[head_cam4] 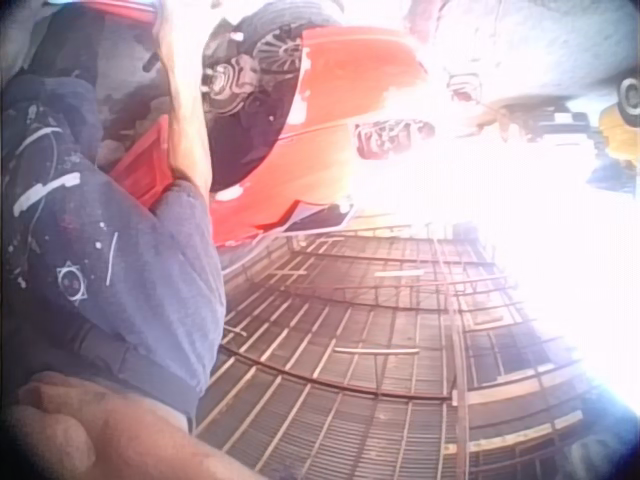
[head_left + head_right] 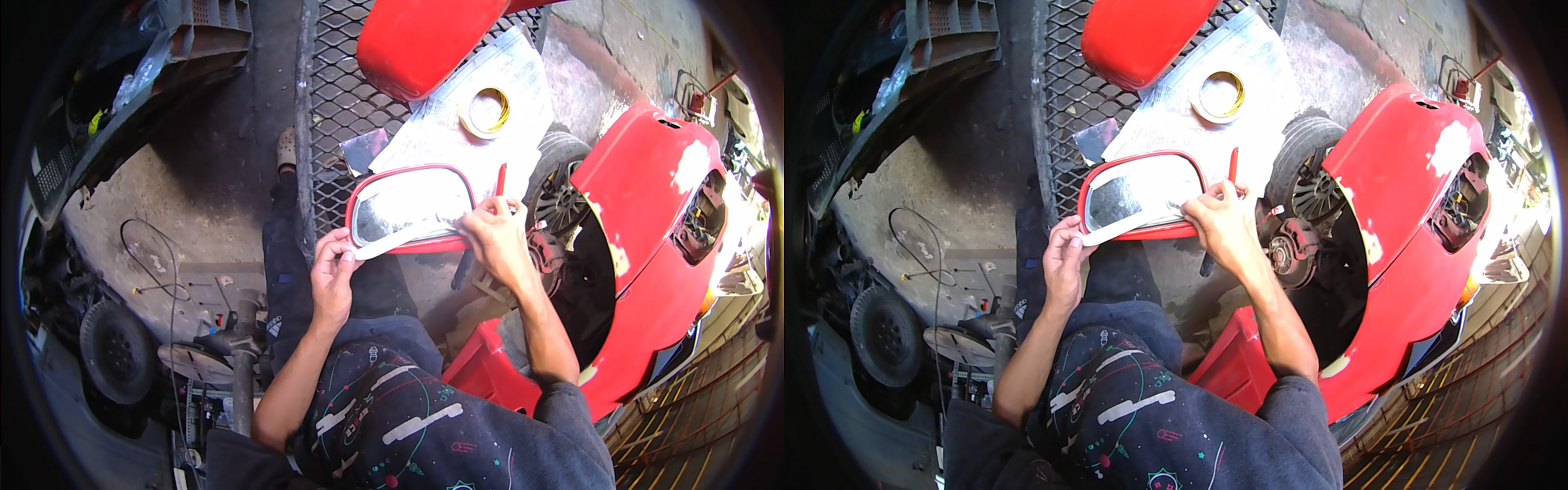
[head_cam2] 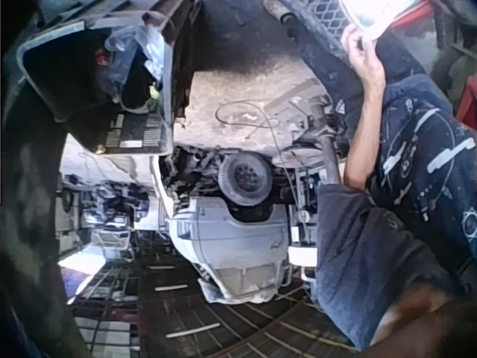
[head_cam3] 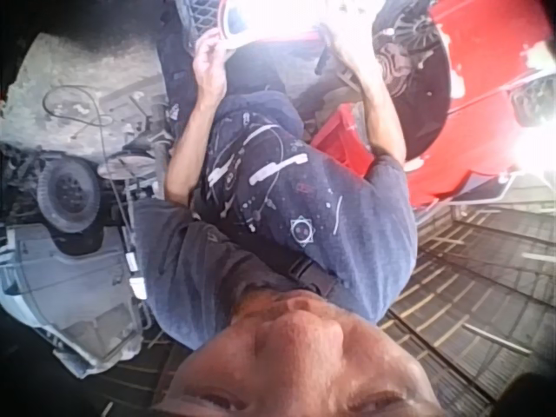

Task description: The person applies masking tape to the edges of a red car side mirror to protect the glass and surrounding areas. They carefully align and press the tape along the mirror's perimeter, then trim excess tape with a utility knife.

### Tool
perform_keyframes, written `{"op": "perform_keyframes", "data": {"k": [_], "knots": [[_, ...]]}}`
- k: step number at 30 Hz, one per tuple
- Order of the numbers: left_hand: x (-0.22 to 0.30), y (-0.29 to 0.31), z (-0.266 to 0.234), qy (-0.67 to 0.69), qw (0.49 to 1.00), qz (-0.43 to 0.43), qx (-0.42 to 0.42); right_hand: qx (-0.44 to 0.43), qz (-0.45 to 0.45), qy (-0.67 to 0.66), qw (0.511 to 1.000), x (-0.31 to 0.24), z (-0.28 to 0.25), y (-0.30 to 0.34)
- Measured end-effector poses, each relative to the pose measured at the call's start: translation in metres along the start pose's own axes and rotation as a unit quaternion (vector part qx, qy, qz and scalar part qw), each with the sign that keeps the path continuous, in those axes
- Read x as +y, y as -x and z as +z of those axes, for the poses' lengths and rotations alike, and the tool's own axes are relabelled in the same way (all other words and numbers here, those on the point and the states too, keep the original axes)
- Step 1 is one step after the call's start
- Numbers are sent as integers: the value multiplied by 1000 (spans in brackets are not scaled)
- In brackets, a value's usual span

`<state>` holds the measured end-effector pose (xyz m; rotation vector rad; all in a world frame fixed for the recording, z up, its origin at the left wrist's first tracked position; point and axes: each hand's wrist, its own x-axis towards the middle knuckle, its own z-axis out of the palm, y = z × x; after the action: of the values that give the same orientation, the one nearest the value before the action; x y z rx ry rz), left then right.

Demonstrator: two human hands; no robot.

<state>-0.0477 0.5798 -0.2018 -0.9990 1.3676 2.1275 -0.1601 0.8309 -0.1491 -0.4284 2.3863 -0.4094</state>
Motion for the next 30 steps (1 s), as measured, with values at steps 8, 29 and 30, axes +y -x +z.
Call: {"op": "perform_keyframes", "data": {"k": [8,29,30], "knots": [[12,-6,22,83,997,6,-5,26,-16,-268,963,-13,7,-18],[41,-13,33,-307,936,168,44,-41,16,-202,978,53,-25,-14],[45,-12,33,-299,938,172,39,-40,16,-204,978,53,-24,-14]]}}
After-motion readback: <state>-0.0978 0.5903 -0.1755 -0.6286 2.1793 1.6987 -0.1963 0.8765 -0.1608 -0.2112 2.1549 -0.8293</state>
